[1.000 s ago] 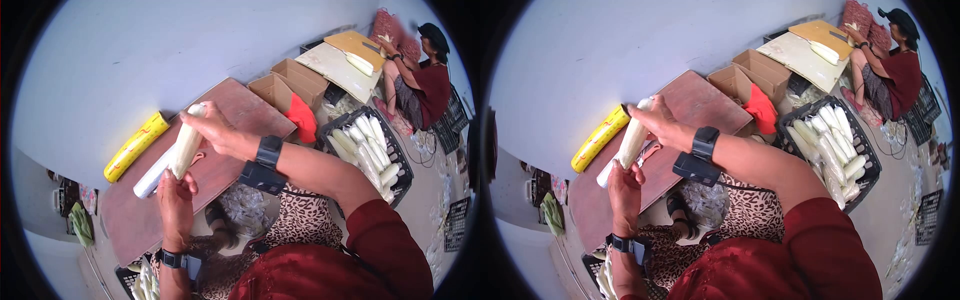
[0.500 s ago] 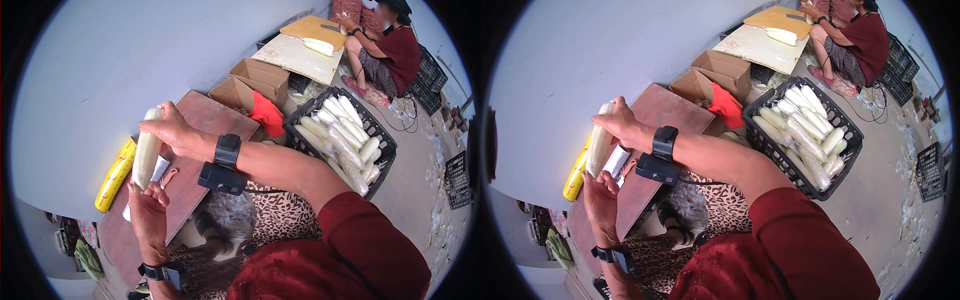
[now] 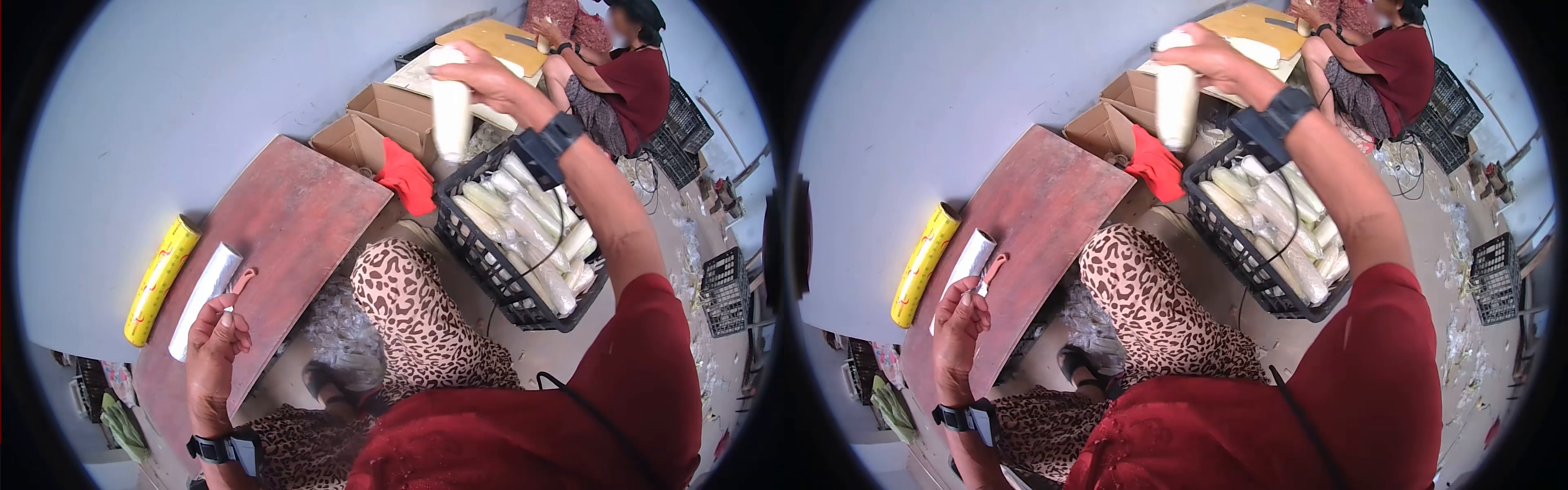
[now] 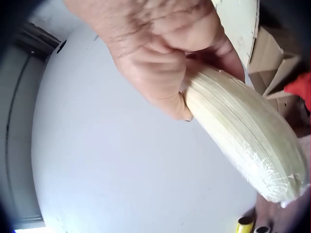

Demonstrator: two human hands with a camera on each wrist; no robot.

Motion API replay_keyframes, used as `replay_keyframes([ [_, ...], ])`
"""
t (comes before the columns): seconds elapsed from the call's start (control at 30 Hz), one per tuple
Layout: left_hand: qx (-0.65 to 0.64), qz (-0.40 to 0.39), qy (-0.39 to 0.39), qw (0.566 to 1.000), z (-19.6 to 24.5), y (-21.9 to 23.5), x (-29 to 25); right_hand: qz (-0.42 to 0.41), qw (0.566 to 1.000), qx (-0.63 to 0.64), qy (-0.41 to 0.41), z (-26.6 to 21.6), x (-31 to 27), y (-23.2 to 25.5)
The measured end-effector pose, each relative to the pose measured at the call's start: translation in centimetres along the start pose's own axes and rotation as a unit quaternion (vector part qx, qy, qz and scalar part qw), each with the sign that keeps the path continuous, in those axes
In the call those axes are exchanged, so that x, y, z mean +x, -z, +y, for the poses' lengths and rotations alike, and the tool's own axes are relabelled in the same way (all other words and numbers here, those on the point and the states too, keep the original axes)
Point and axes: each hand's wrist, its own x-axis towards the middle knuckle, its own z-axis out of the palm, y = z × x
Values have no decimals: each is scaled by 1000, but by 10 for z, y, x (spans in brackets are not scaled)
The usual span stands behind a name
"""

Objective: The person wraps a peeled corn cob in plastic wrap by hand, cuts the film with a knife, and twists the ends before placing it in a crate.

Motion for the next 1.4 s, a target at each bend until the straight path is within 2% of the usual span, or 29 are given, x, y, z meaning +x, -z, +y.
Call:
replay_keyframes([
  [0.07, -7, 10, 13, 1000, -12, 3, 13, 11, 988, -150, -30, 21, -12, 53],
  [0.13, -34, 22, 34, 999, -27, 6, 26, -5, 947, -318, 38, 58, -16, 101],
  [0.17, -52, 25, 43, 997, -36, 9, 33, -3, 929, -368, 40, 72, -26, 114],
  [0.2, -70, 28, 52, 996, -42, 11, 38, -28, 929, -368, 17, 90, -33, 127],
  [0.27, -55, 38, 68, 995, -44, 12, 45, -49, 885, -459, 63, 141, -38, 150],
  [0.3, -47, 45, 78, 995, -46, 13, 48, -72, 880, -468, 36, 154, -42, 152],
  [0.33, -51, 47, 81, 994, -48, 14, 49, -74, 850, -522, 21, 171, -45, 152],
  [0.37, -53, 50, 84, 994, -49, 15, 50, -88, 841, -530, 56, 188, -50, 151],
  [0.43, -51, 53, 90, 993, -51, 17, 52, -101, 849, -518, -8, 207, -55, 140],
  [0.53, -39, 57, 98, 993, -53, 19, 54, -125, 825, -545, -86, 218, -53, 122],
  [0.63, -25, 62, 104, 992, -52, 17, 54, -118, 825, -542, -108, 238, -51, 115],
  [0.67, -21, 65, 107, 992, -52, 16, 54, -134, 813, -549, -139, 248, -48, 115],
  [0.73, -18, 65, 111, 992, -52, 16, 56, -112, 826, -534, -144, 293, -41, 125],
  [0.83, -14, 50, 113, 992, -54, 16, 58, -83, 829, -530, -155, 326, -40, 134],
  [0.9, -12, 40, 113, 993, -54, 17, 59, -64, 847, -503, -159, 330, -47, 134],
  [0.97, -10, 29, 110, 993, -55, 17, 58, -41, 822, -548, -147, 303, -56, 116],
  [1.03, 3, 16, 107, 994, -59, 22, 59, 17, 821, -556, -130, 308, -58, 112],
  [1.1, 8, 12, 100, 995, -56, 21, 57, 8, 808, -567, -160, 292, -56, 105],
  [1.2, 34, 1, 85, 996, -54, 24, 50, -2, 809, -569, -150, 316, -47, 123],
  [1.37, 97, -43, 60, 993, -60, 25, 46, -19, 798, -572, -190, 289, -45, 112],
  [1.4, 102, -49, 56, 992, -60, 25, 45, 13, 802, -561, -202, 279, -46, 106],
])
